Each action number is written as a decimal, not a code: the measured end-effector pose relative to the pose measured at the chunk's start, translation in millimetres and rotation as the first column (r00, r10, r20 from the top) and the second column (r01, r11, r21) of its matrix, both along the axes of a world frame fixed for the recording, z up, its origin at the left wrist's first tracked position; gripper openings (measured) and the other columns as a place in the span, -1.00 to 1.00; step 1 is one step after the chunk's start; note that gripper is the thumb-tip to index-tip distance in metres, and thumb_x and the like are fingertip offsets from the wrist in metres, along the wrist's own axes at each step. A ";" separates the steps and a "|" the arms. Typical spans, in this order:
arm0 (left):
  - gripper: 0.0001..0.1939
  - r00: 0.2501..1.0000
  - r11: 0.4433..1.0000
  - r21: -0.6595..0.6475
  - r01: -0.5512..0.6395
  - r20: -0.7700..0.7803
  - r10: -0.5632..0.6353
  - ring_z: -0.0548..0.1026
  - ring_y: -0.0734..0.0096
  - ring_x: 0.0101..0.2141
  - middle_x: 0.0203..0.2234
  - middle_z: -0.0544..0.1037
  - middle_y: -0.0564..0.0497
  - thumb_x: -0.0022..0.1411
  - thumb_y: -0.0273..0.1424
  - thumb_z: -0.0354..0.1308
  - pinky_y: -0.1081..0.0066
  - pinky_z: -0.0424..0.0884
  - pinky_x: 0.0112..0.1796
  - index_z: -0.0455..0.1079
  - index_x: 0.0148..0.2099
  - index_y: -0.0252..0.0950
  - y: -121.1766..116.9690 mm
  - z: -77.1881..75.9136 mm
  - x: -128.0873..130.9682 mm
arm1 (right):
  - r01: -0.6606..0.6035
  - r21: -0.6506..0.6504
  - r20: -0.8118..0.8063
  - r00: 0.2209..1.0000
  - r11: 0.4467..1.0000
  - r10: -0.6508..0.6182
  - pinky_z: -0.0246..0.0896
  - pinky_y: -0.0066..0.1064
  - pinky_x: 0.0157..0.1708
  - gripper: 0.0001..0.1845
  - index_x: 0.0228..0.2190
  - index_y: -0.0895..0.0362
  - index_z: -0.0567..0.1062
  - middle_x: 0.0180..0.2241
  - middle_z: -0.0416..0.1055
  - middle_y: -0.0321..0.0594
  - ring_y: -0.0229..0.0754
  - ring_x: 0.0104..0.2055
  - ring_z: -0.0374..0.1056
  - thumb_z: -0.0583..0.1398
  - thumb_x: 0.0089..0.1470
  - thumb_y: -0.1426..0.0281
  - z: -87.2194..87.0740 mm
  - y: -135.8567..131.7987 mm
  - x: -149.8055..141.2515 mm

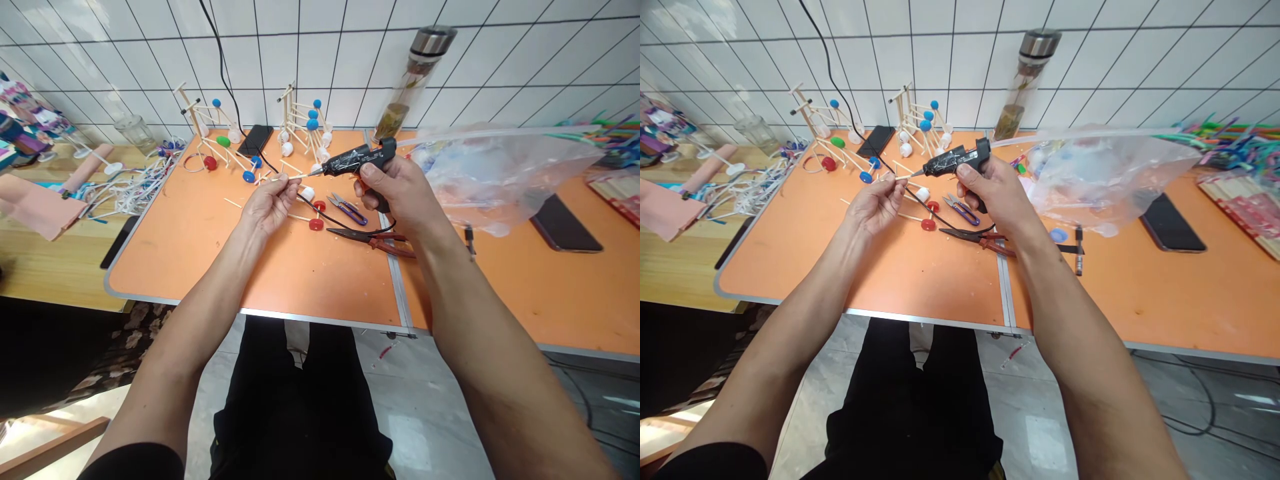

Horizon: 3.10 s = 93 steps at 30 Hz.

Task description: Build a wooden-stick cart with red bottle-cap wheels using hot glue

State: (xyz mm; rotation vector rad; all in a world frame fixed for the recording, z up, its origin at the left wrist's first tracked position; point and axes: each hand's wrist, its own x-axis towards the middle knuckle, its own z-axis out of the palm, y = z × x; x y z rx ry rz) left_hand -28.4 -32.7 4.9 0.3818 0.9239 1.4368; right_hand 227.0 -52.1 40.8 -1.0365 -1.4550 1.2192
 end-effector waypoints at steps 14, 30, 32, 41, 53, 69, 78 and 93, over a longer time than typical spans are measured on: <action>-0.61 0.999 0.999 -0.047 0.003 0.035 -0.001 0.81 0.62 -0.35 -0.39 0.75 0.01 0.78 -0.65 0.14 0.69 0.72 0.08 0.52 -0.21 -0.31 -4.7 7.6 2.6 | -0.078 0.098 0.012 0.997 0.992 0.077 0.09 -0.31 -0.59 -0.33 -0.27 -0.04 0.53 -0.36 0.52 -0.27 -0.25 -0.49 0.23 0.64 0.27 -0.26 -8.6 8.1 4.8; -0.67 0.996 0.998 -0.057 0.013 0.086 -0.008 0.71 0.66 -0.53 -0.45 0.74 0.06 0.76 -0.66 0.16 0.76 0.70 -0.20 0.58 -0.13 -0.29 -6.6 10.9 5.1 | -0.056 0.095 0.029 0.998 0.994 0.054 0.10 -0.32 -0.60 -0.29 -0.27 -0.04 0.50 -0.37 0.51 -0.28 -0.26 -0.49 0.22 0.63 0.25 -0.30 -10.0 8.6 4.6; -0.67 0.996 0.998 -0.059 0.009 0.084 -0.004 0.72 0.65 -0.52 -0.46 0.73 0.06 0.77 -0.66 0.16 0.76 0.70 -0.20 0.58 -0.12 -0.29 -6.7 11.3 5.0 | -0.054 0.099 0.026 0.998 0.994 0.052 0.08 -0.32 -0.59 -0.30 -0.29 -0.04 0.49 -0.37 0.51 -0.27 -0.25 -0.48 0.22 0.63 0.25 -0.28 -9.3 7.9 4.1; -0.64 0.998 0.998 -0.055 0.019 0.058 -0.016 0.71 0.66 -0.51 -0.45 0.73 0.04 0.78 -0.65 0.15 0.80 0.66 -0.23 0.52 -0.19 -0.31 -8.7 13.9 5.8 | -0.044 0.096 0.040 0.998 0.994 0.041 0.09 -0.33 -0.61 -0.29 -0.26 -0.04 0.47 -0.38 0.50 -0.29 -0.24 -0.49 0.24 0.61 0.29 -0.30 -7.7 6.9 3.9; -0.70 0.990 0.992 -0.130 0.003 0.137 0.015 0.69 0.56 -0.56 -0.47 0.74 -0.03 0.81 -0.64 0.09 0.73 0.63 -0.33 0.66 0.29 -0.57 -9.7 18.4 6.9 | -0.023 0.080 0.036 0.999 0.997 0.020 0.07 -0.26 -0.59 -0.36 -0.26 -0.06 0.48 -0.35 0.53 -0.26 -0.21 -0.50 0.24 0.61 0.32 -0.22 -4.5 3.7 1.5; -0.71 0.991 0.991 -0.132 0.018 0.134 0.000 0.65 0.60 -0.58 -0.48 0.73 -0.01 0.83 -0.63 0.07 0.76 0.61 -0.36 0.65 0.18 -0.52 -12.3 20.2 8.5 | -0.013 0.089 0.018 1.000 0.996 0.012 0.10 -0.28 -0.58 -0.38 -0.26 -0.05 0.49 -0.34 0.55 -0.27 -0.23 -0.50 0.28 0.63 0.32 -0.17 -6.2 4.5 0.0; -0.69 0.988 0.990 -0.136 0.030 0.154 -0.009 0.68 0.58 -0.56 -0.48 0.73 -0.01 0.82 -0.63 0.07 0.76 0.61 -0.35 0.64 0.31 -0.56 -12.5 20.9 8.1 | -0.022 0.096 0.023 1.000 0.995 0.020 0.11 -0.28 -0.59 -0.34 -0.28 -0.07 0.50 -0.33 0.55 -0.25 -0.21 -0.49 0.25 0.62 0.27 -0.26 -6.4 4.6 0.2; -0.69 0.989 0.989 -0.142 0.032 0.148 -0.011 0.65 0.59 -0.57 -0.48 0.73 -0.03 0.83 -0.63 0.07 0.75 0.59 -0.37 0.66 0.26 -0.54 -12.2 20.5 7.5 | -0.014 0.067 0.048 0.999 0.998 0.011 0.05 -0.29 -0.60 -0.34 -0.26 -0.08 0.47 -0.35 0.52 -0.27 -0.20 -0.50 0.23 0.63 0.27 -0.23 -3.4 2.8 -0.3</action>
